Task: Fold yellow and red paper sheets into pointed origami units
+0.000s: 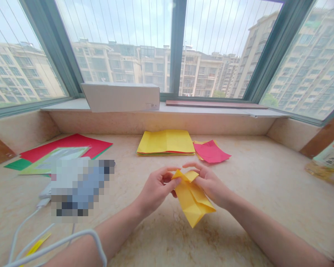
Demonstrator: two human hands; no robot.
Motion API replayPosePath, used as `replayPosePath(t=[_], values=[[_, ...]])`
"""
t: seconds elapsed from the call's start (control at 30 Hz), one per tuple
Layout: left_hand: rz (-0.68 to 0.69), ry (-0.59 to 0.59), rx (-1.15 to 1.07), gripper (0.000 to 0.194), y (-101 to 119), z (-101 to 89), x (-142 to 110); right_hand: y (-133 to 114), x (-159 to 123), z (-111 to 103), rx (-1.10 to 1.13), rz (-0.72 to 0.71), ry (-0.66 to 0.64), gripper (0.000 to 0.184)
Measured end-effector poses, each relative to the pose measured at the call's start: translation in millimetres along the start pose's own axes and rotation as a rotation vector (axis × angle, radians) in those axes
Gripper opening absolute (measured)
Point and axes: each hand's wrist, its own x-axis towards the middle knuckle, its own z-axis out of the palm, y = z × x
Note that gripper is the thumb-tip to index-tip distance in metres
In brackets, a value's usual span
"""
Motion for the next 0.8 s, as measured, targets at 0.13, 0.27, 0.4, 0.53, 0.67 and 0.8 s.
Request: replayPosePath(t=[0.13,0.27,0.4,0.53,0.67,0.8], values=[[-0.002,-0.016,0.014,0.032,1.4,0.2,0.5,-1.8,-0.7,0.5,-0.008,0.015,-0.033,0.034],[-0.02,0.005,0.07,0.028,1.3,0.1,0.1,1.3,1.2,-2.4,-0.081,-0.026,-0.06,0.035],[-0.063,0.074,0.163,0.028,0.8,-2.7,1.3,10.2,3.8,-4.4,-0.155,-0.086,0.021,0.027],[-0.067,0.07,0.094,0.031,0.8,-4.0,2.3,11.6,4.3,-1.1,-0.075,-0.03,0.01,0.019],[-0.042,0.037,-0.023,0.039,0.9,-3.6,0.8,7.2,5.4,0.2,-0.031,-0.04,0.032,0.012],[-0.041,0.001,-0.126,0.04,1.5,-4.3,0.5,8.4,7.7,-3.1,-0.077,-0.101,0.065,0.007]])
